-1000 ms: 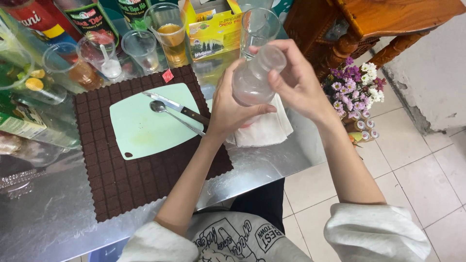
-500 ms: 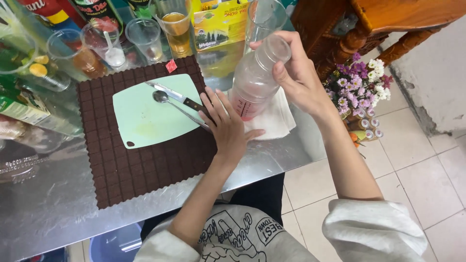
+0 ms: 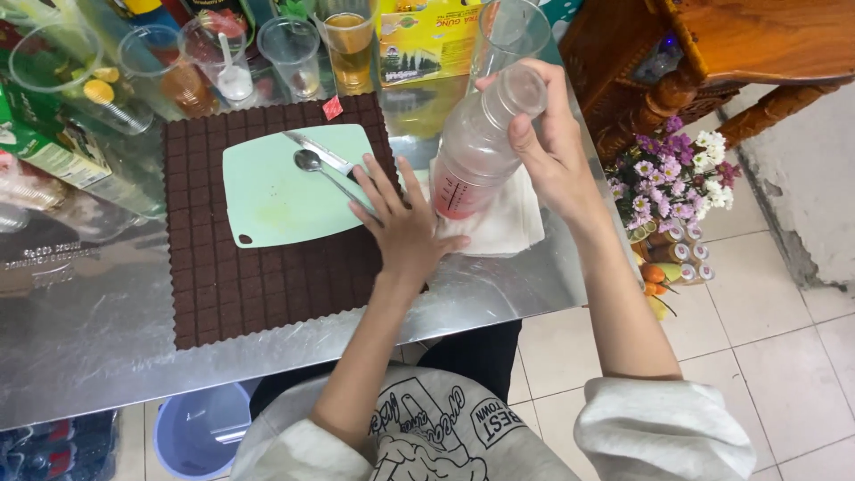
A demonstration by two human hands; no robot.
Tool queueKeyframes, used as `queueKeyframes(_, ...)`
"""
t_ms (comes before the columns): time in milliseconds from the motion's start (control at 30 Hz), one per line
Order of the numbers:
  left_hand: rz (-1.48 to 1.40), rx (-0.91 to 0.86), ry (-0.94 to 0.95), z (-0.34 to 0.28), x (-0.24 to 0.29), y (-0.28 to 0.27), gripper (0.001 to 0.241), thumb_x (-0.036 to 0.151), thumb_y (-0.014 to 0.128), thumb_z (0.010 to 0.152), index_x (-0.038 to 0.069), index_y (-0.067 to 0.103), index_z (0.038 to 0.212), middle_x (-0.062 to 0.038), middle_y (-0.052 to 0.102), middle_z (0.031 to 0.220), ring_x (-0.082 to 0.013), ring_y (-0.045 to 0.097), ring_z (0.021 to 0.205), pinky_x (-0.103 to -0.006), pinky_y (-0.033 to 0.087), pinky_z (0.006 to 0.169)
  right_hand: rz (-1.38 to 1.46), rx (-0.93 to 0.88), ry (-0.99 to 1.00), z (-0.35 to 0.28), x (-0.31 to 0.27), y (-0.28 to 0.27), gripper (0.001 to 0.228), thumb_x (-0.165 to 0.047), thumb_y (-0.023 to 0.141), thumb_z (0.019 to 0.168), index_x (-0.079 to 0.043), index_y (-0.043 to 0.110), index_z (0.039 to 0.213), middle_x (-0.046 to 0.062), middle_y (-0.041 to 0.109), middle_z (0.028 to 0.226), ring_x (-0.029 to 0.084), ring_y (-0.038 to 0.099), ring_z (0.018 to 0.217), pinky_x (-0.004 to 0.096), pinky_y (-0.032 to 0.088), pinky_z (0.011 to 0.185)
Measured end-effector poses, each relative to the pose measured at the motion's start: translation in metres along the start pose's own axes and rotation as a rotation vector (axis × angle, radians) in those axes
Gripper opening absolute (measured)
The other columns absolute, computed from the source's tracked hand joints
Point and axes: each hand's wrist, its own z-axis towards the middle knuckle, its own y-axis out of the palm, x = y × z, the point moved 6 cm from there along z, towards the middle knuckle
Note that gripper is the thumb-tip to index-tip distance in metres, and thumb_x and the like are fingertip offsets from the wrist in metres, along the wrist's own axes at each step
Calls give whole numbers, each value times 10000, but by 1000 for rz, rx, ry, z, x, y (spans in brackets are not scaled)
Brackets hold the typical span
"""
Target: The person prepares a pink beverage by stirring a red liquid with ice in a shaker, adding water, and shaking the mixture. They then pour the drink into a plastic cup, add a lime wedge, and insert a straw before placing it on the counter.
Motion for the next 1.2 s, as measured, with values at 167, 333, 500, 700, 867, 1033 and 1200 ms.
queueKeyframes(167,-147,13,85,2,-16,13,1542,1077,376,597,47,-96,1643,-394,-235,1600,-560,-231,1494,-850,53,1086,19,26,4,-3,1,1,668,-691,373,1054,-102,351,1368,127,618,1346,251,580,1276,431,445,1096)
queueKeyframes(333,-194,-85,140,5,-14,-10,1349,851,666,857,83,-110,1648,-392,-327,1552,-543,-358,1426,-840,-30,1088,3,52,12,-4,-1,0,686,-706,352,1053,-94,369,1363,99,605,1348,250,567,1301,444,426,1108)
queueKeyframes(500,-212,-271,64,17,-14,-14,1430,715,804,806,8,-141,1614,-377,-359,1537,-526,-385,1403,-790,-73,1116,15,46,29,-4,-2,2,671,-701,365,1051,-110,365,1368,99,606,1358,236,546,1292,434,406,1103)
queueKeyframes(700,-206,-69,136,32,-28,13,1704,1081,541,501,23,-199,1614,-362,-382,1539,-511,-384,1432,-865,-91,1053,28,53,13,-3,-2,4,635,-661,382,1069,-104,359,1370,115,602,1355,237,553,1283,415,419,1097)
queueKeyframes(867,-402,137,292,23,-8,-78,1284,897,462,833,83,-80,1664,-325,-230,1652,-547,-249,1515,-888,98,1083,36,70,37,-1,-1,5,683,-715,361,1044,-106,375,1352,111,607,1348,225,548,1268,415,422,1094)
queueKeyframes(1033,-963,-95,263,38,17,-100,1256,557,881,717,164,96,1615,-223,203,1687,-446,195,1556,-628,235,1197,234,83,95,2,7,3,603,-636,407,1064,-108,378,1355,133,633,1369,242,593,1319,417,492,1133)
queueKeyframes(1200,-977,-24,282,52,27,-62,1093,604,895,579,153,437,1463,-123,593,1423,-333,530,1373,-468,418,1149,97,91,90,-2,29,-8,513,-395,616,1015,-61,461,1372,198,607,1318,303,623,1248,482,531,1079)
